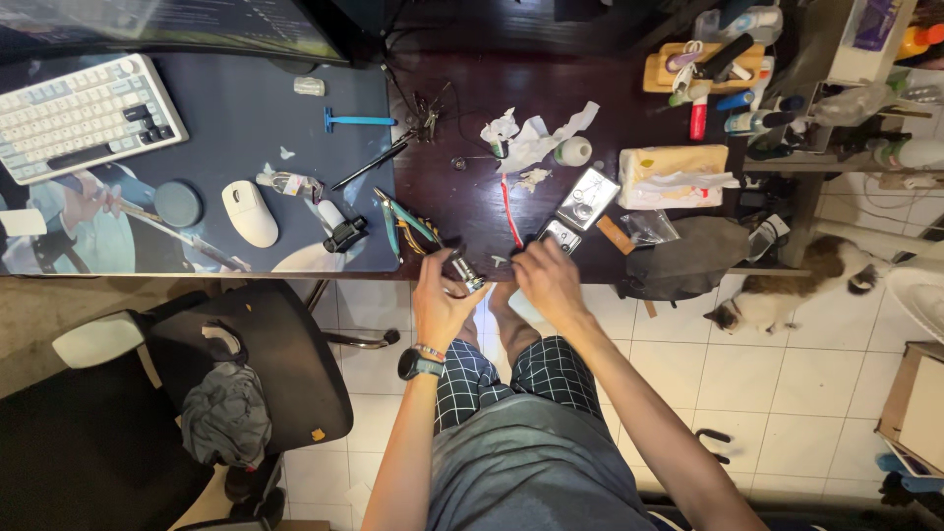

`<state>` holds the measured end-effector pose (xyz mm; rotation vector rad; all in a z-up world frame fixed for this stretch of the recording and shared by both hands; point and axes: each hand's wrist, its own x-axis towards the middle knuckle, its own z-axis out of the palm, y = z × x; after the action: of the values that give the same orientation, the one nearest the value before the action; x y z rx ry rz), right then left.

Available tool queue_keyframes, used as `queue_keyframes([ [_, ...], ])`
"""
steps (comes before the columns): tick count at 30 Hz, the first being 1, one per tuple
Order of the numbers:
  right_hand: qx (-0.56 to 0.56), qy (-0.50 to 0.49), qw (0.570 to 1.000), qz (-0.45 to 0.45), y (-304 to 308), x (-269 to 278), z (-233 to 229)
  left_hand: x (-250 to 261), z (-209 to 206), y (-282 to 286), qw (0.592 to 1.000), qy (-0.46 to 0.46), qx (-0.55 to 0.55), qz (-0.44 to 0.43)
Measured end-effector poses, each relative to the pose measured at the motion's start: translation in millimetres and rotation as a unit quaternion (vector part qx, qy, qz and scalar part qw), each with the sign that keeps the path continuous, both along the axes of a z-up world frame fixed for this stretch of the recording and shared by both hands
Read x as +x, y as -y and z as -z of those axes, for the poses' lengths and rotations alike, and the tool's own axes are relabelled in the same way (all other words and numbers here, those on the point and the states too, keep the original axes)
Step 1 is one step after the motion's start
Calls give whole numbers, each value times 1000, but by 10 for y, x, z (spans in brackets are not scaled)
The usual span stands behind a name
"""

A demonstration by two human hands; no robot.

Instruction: The person assembles a small electronic component by hand, using pliers to manipulate wires and small metal pieces on a desk.

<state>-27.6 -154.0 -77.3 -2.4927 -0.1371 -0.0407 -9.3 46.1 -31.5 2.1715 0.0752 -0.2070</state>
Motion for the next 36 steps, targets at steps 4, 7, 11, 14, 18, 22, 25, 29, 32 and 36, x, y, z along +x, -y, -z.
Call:
queue_keyframes([
  [4, -36, -9, 999, -21, -257, 55, 62, -87, 41, -107, 999, -29, -26, -34],
  [7, -78, -20, 996, -39, -373, 142, 165, -149, 93, -151, 997, -52, -33, -39],
  [11, -96, -36, 993, -54, -417, 221, 179, -219, 197, -138, 982, -103, -115, -107],
  [14, 31, -21, 999, -1, -356, 281, 40, -221, 298, -51, 960, -110, -199, -163],
  [18, 357, -220, 900, 122, -181, 233, -156, -169, 413, 169, 933, -36, -300, -198],
  [22, 488, -233, 831, 133, -34, 161, -276, -84, 343, 402, 870, -93, -437, -208],
  [25, 475, -248, 832, 142, 96, 125, -281, -60, 258, 510, 818, -120, -523, -208],
  [29, 469, -245, 839, 128, 192, 13, -172, -54, 180, 578, 846, -94, -499, -164],
  [32, 539, -238, 799, 122, 243, -44, -79, -43, 157, 621, 851, -109, -485, -169],
  [36, 570, -276, 756, 162, 272, -63, -75, -19, 220, 688, 857, -71, -489, -146],
])
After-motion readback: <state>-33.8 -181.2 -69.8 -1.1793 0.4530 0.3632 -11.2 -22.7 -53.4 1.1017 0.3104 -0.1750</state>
